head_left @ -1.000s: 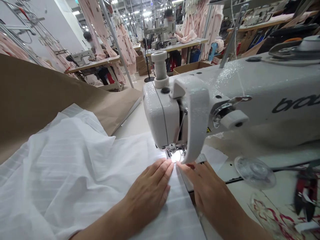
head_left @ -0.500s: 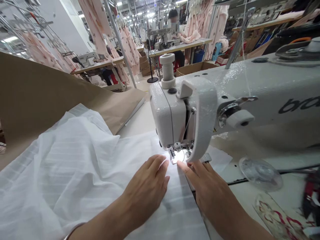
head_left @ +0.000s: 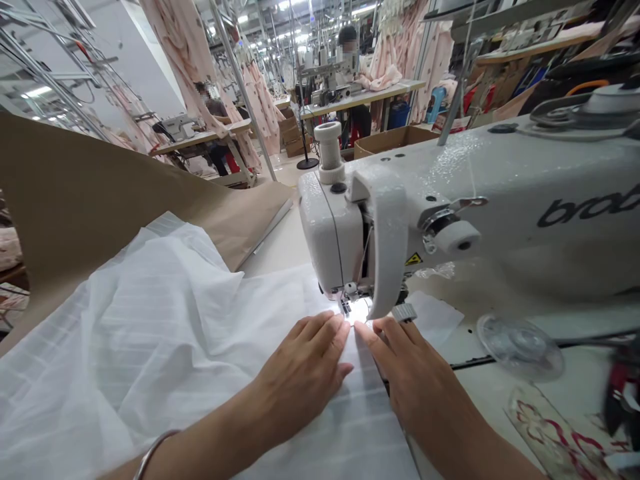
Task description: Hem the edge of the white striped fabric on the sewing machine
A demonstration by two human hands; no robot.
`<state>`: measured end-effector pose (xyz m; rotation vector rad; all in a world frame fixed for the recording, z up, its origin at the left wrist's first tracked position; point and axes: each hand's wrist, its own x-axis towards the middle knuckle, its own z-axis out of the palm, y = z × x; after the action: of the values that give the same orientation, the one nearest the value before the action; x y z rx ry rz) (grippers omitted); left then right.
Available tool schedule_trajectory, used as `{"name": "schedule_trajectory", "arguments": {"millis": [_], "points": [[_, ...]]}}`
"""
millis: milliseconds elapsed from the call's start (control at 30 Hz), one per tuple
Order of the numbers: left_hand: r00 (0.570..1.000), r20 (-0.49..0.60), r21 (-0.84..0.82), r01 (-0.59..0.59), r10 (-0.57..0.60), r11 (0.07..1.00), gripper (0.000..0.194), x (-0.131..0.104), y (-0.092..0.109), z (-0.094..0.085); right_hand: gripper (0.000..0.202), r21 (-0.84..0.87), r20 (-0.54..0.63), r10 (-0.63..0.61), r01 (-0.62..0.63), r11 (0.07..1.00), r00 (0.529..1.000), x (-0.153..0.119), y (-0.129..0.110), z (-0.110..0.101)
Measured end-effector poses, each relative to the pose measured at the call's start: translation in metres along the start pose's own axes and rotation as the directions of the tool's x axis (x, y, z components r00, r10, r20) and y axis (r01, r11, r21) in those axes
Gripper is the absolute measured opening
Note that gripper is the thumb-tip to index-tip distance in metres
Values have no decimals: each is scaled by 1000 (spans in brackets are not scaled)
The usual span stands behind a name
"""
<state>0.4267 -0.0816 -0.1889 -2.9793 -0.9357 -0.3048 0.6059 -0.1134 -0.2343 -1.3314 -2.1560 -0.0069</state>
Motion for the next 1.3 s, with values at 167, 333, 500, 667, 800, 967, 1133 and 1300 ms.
{"name": "schedule_trajectory", "arguments": {"millis": [167, 333, 500, 667, 800, 967, 1133, 1300], "points": [[1000, -2, 37, -1, 1, 999, 40, -5, -5, 8, 39, -36, -24, -27, 26, 999, 999, 0, -1, 2], [1000, -18, 34, 15, -15, 999, 39, -4, 0, 6, 40, -38, -53, -22, 20, 999, 998, -1, -1, 3], [999, -26, -23, -29, 28, 999, 40, 1, 3, 7, 40, -11, -65, -23, 22, 1000, 998, -1, -1, 4], [1000, -8, -17, -11, 11, 1000, 42, -4, -3, 14, 44, -30, -70, -23, 21, 999, 997, 0, 0, 3], [1000, 4, -26, -4, 4, 1000, 44, -6, -4, 17, 44, -40, -67, -24, 21, 999, 997, -1, -1, 4], [1000, 21, -2, -10, 10, 1000, 44, -4, -3, 18, 42, -43, -61, -26, 24, 999, 998, -1, -2, 4], [1000, -9, 20, -23, 23, 1000, 42, -4, -2, 18, 35, 175, -60, 66, -55, 983, 996, 0, 3, -4], [1000, -8, 19, -17, 17, 1000, 40, -3, -1, 17, 36, 225, -29, 120, -110, 968, 992, -2, 4, -3]]}}
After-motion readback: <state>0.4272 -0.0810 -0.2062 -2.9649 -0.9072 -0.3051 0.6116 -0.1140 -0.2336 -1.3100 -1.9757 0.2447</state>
